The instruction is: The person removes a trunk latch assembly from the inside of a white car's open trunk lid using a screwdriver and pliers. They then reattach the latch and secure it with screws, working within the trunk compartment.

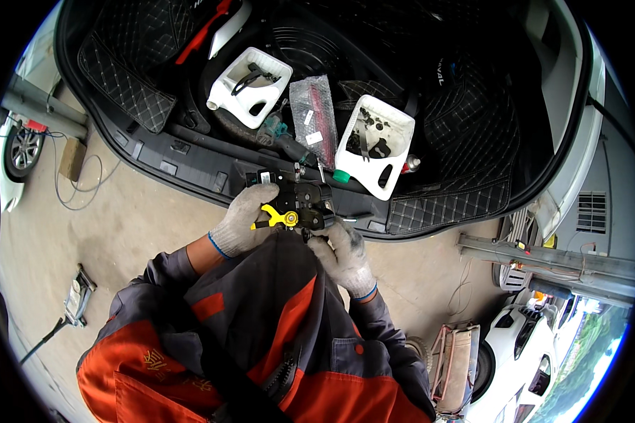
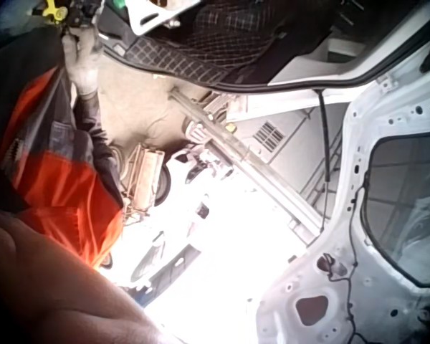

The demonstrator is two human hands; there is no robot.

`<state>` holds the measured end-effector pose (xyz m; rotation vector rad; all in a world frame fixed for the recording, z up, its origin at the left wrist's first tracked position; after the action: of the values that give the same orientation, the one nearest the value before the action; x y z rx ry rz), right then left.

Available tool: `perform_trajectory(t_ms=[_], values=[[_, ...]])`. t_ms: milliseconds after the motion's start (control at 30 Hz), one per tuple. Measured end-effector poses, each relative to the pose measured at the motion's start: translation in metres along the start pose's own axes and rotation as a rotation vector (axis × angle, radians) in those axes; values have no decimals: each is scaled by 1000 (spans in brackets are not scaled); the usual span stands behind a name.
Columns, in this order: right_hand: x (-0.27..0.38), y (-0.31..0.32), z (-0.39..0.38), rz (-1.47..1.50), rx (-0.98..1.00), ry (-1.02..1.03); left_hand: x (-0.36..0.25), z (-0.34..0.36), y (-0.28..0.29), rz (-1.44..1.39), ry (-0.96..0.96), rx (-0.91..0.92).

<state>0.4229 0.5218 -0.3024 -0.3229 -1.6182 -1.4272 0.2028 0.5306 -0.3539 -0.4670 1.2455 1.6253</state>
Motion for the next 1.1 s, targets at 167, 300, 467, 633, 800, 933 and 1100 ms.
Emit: perform_trajectory(t_ms=[167,300,467,633,800,933,1100], values=[[1,0,-2,-28,-4,35,1,-1,-3,-2,-22,-20],[6,2,-5,-112,-21,90,7,-2,-7,-105,21,21],[5,4,-3,-108,-1,129,-4,3,-3,-80,86,24],[8,2,-6,-133,-5,121,10,-5,-13,-148,83,14],[5,-1,-11,-105,-21,77,3,-4,-7,-24,-37,-26],[3,-1,-9,-143,-7,84,5,-7,-11,-24,-21,-28],[1,-5,-15,-225,5,72,3,-7,-12,5,-44,-13]])
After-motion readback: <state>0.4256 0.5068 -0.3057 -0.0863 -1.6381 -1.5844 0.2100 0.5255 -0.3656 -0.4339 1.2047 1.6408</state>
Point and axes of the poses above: each hand's wrist, its own z-axis towards the middle knuckle, its own y-axis out of the back of the hand, x = y × z, the point moved 3 cm from there along z, towards the middle knuckle, and after that the axes turned 1 degree about -z, right-handed, at the moved point
